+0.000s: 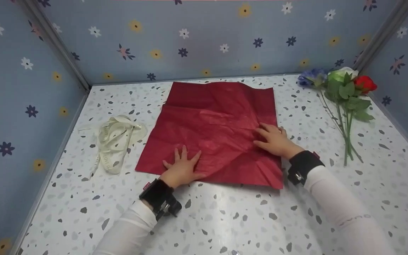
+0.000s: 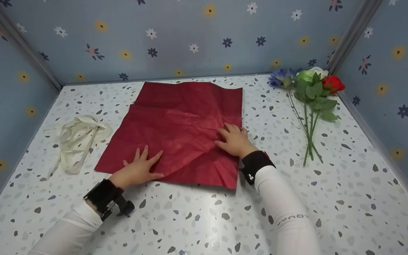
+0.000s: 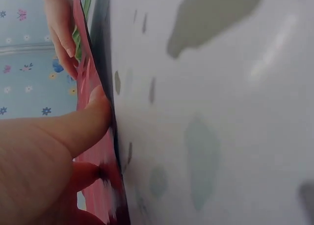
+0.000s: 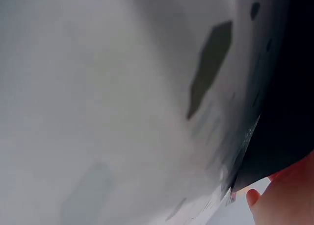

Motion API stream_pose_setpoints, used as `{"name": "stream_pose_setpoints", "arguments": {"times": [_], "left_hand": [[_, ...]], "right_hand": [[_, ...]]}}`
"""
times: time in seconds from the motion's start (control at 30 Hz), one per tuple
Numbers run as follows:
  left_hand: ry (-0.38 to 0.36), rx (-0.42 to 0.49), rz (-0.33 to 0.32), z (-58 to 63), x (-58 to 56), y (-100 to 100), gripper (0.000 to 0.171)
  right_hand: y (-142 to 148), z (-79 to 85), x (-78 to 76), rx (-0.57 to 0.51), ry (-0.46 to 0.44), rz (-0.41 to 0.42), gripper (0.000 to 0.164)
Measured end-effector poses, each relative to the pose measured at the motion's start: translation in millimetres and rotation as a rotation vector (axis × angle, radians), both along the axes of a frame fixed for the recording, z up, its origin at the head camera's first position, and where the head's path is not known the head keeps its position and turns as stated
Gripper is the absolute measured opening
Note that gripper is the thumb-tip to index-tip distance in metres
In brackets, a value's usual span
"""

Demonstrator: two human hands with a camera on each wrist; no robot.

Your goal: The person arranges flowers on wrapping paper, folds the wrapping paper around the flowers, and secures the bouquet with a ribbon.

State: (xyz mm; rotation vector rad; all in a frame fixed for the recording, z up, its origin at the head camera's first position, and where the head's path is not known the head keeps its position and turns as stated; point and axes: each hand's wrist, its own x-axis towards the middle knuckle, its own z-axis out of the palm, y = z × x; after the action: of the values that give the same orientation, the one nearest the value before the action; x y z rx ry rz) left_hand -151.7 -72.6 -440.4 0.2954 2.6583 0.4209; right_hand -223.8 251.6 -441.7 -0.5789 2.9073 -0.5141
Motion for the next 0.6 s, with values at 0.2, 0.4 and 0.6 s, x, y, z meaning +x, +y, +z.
{"name": "stream_pose_setpoints", "arguments": {"times": [0.2, 0.4, 0.6], "left_hand": [[-0.024, 0.042, -0.030, -0.3, -6.3, -13, 0.082], [-0.041, 0.108, -0.085, -3.0, -13.2, -25, 0.081], [-0.038, 0.131, -0.158, -11.2, -22.6, -41, 0.081]], "right_hand": [[-3, 0.3, 0.1, 0.003, 0.001, 0.033, 0.056], [-4, 0.0, 0.7, 0.002, -0.001, 0.068, 0.057], [-4, -0.6, 1.4, -0.013, -0.055, 0.083, 0.060]]}}
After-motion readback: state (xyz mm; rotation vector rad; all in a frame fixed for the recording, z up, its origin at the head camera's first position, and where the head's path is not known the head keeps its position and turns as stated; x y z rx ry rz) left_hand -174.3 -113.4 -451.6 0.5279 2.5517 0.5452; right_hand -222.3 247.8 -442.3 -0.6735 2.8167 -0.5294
